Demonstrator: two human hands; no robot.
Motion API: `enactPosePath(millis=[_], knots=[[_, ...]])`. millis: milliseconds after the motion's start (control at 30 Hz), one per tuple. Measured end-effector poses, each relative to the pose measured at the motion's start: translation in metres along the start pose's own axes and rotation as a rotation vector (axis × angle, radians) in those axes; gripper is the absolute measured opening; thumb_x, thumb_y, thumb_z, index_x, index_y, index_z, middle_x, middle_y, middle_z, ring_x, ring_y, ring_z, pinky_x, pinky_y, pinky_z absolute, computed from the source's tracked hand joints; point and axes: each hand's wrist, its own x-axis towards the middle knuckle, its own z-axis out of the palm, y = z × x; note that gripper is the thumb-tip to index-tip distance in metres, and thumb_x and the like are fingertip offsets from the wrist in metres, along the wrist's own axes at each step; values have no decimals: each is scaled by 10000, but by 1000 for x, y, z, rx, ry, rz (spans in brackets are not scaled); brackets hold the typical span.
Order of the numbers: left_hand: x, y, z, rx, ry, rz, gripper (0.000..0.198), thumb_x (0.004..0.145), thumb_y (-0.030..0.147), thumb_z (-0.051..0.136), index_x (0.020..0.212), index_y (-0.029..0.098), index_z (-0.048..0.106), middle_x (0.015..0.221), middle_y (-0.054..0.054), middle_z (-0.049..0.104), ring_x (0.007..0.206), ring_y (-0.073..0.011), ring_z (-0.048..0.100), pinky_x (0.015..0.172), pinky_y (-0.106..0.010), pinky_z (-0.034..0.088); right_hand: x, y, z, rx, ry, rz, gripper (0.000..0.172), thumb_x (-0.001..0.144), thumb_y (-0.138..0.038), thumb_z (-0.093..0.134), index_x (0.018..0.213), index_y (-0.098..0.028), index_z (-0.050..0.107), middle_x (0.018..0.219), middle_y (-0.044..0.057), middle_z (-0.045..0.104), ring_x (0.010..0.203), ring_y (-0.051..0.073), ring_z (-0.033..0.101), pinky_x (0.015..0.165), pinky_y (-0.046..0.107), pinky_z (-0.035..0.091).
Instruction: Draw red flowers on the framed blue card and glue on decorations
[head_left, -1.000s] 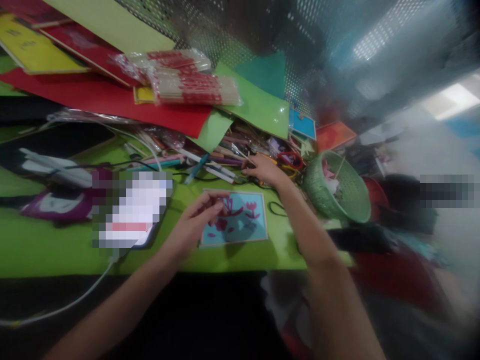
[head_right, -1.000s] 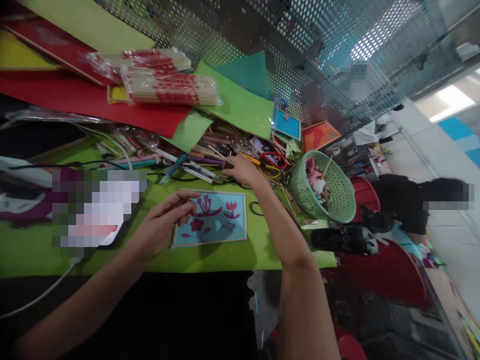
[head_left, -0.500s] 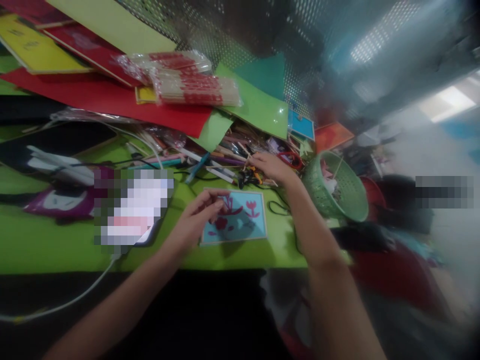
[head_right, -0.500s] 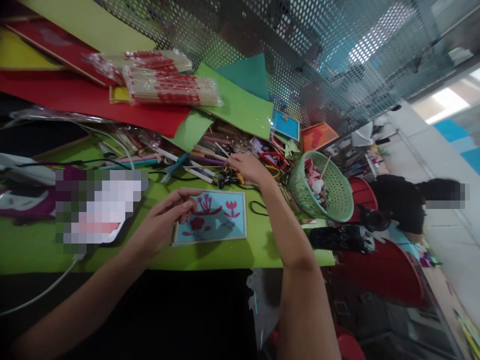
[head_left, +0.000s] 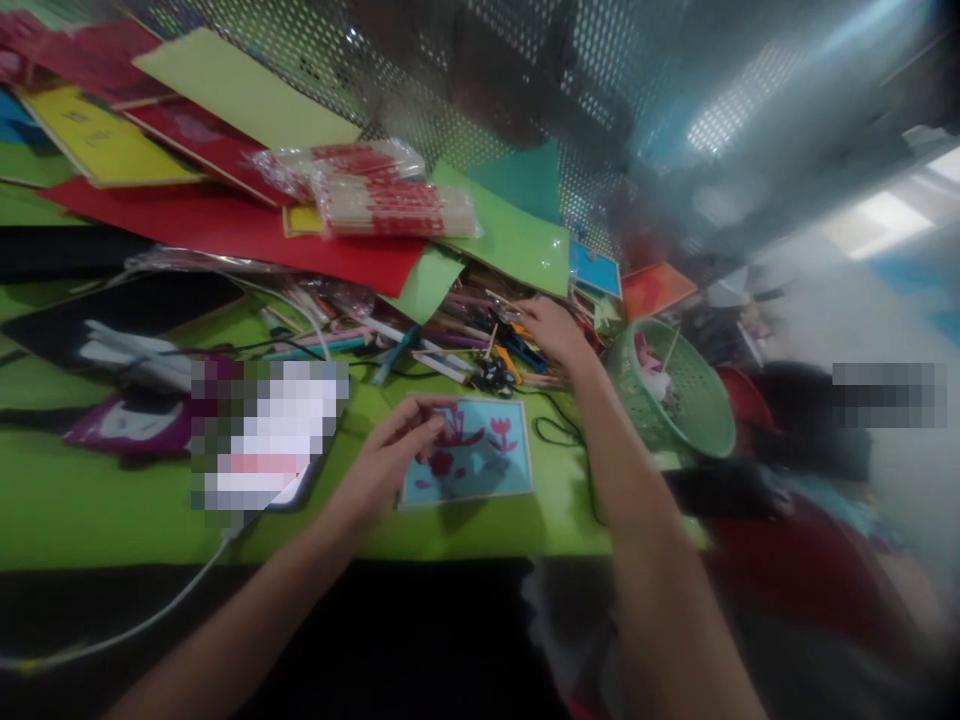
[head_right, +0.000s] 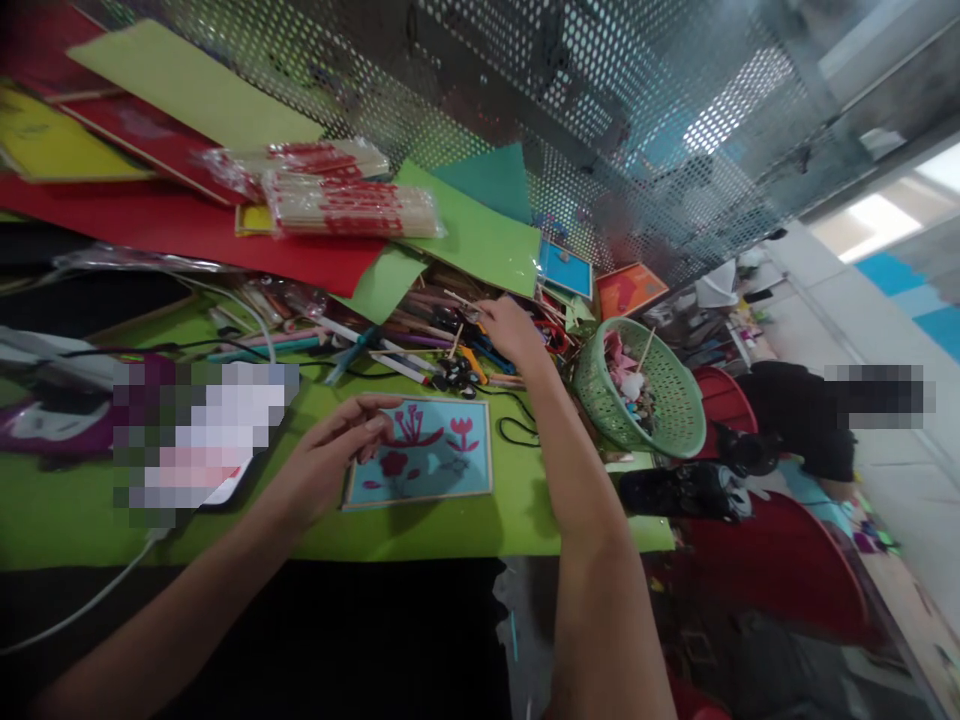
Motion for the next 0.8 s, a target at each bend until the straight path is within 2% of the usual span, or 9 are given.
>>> enactPosePath(millis=[200,333,533,667,733,800], knots=[[-1,0,1,4,9,-32,378,856,454,754,1160,231,755,833,0,606,672,-119,463,594,-237,373,3,-4,7,-129,35,68,472,998,-118,438,1347,-232,734,1160,142,686,1101,278,643,964,345,469],[1,-3,-1,20,8,-23,380,870,452,752,1182,236,751,826,1,602,699,-128,473,625,-244,382,11,-17,10,-226,69,47,478,997,-102,423,1350,-227,721,1225,169,671,1148,313,632,948,378,489],[3,-5,-3,27,16,11,341,871,432,748,1156,244,757,825,7,585,691,-126,453,610,-250,347,37,-39,21,-251,58,95,446,963,-26,383,1221,-104,739,1245,234,663,1088,327,662,916,416,514],[3,-5,-4,26,12,19,309,898,415,722,1162,258,757,826,7,589,693,-123,456,625,-251,353,49,-41,29,-223,82,49,466,976,-45,371,1314,-128,681,1296,212,661,1174,322,627,977,420,502],[2,-5,-4,25,17,25,303,896,411,723,1157,262,760,804,11,580,682,-121,452,618,-250,350,46,-38,30,-177,118,-19,466,970,-59,413,1349,-164,661,1316,177,671,1223,307,606,1026,410,485],[2,-4,-4,25,23,27,299,891,408,728,1147,258,765,794,11,584,670,-118,450,607,-247,346,34,-34,29,-111,187,-93,418,963,-80,464,1304,-176,686,1300,152,691,1237,298,599,1059,403,468]])
